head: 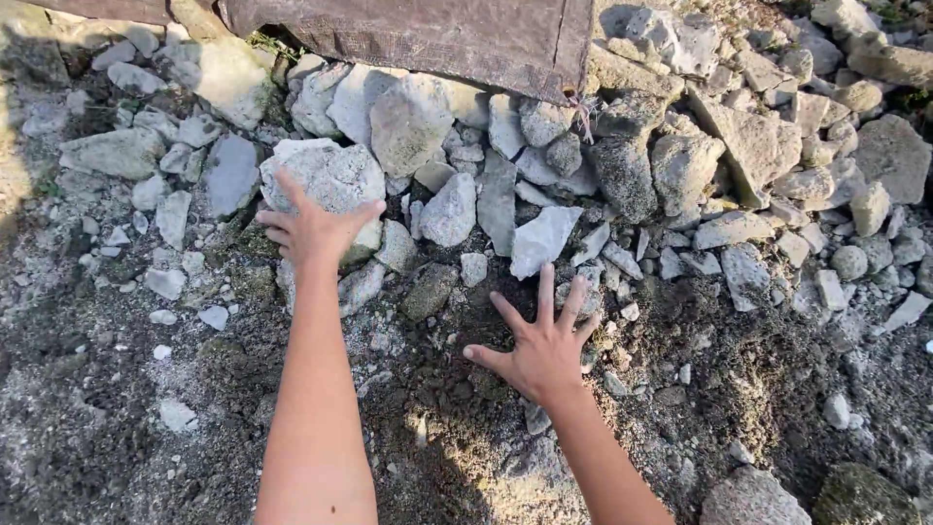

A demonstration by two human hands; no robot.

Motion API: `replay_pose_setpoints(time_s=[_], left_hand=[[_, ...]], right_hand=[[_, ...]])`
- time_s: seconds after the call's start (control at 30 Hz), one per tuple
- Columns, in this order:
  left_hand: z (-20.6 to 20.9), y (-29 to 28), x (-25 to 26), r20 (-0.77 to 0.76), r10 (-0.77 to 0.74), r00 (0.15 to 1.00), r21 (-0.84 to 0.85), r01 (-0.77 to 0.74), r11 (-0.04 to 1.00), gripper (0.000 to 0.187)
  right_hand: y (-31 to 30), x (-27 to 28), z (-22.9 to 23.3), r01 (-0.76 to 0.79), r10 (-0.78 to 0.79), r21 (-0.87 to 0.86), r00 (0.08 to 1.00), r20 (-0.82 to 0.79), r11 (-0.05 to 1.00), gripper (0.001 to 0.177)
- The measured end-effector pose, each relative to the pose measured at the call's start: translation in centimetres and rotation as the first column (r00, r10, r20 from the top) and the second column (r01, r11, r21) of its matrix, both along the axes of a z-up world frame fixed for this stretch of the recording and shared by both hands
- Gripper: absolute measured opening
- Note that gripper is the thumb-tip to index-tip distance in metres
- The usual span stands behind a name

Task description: Securing a small plant by placing wooden stakes and surrounding the base with rocks using hands and a trowel

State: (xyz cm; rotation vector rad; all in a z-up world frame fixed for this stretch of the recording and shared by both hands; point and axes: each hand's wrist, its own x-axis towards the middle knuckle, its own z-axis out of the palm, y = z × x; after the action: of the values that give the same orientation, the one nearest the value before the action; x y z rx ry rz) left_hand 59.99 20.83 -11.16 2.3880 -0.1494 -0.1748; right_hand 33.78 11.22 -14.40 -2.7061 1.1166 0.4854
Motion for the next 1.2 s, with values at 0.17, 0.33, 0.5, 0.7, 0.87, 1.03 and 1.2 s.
replay_pose_setpoints(time_s=[0.17,0.33,0.5,0.7,0.87,1.03,1.2], left_hand=[[-2.0,-1.9,0.2,-0.048,-0.01,0.999,0.277,0.023,0.96,0.108],[-6.4,-1.3,2.2,0.144,-0.067,0.987,0.234,0.031,0.972,0.084],[1.4,-5.7,0.1,0.2,-0.251,0.947,0.29,0.188,0.938,0.099],[3.0,-15.3,0.7,0.193,-0.543,0.817,0.16,0.52,0.839,0.092],[-3.6,-14.5,2.0,0.793,-0.358,0.493,0.196,0.35,0.916,0.042],[-0.3,-4.6,1.7,0.695,-0.191,0.693,-0.291,0.514,0.807,0.037],[6.3,4.8,-9.4,0.177,-0.417,0.892,-0.768,0.39,0.508,0.043]], right_hand=[[0.0,0.6,-0.5,0.058,-0.058,0.032,0.998,0.015,0.998,0.1],[0.6,-0.1,-0.4,0.054,-0.056,0.059,0.998,0.033,0.997,0.095],[1.9,-1.4,-1.4,0.058,-0.063,0.143,0.998,0.03,0.988,0.087],[1.6,-1.8,-3.4,0.055,-0.077,0.135,0.984,0.162,0.989,0.083],[1.5,-1.7,-2.1,0.037,-0.061,0.231,0.993,0.099,0.972,0.09],[1.2,-1.4,-1.1,0.029,-0.048,0.255,0.997,0.065,0.966,0.1],[2.0,-5.8,-0.3,-0.087,-0.04,0.269,0.901,0.432,0.959,0.103]])
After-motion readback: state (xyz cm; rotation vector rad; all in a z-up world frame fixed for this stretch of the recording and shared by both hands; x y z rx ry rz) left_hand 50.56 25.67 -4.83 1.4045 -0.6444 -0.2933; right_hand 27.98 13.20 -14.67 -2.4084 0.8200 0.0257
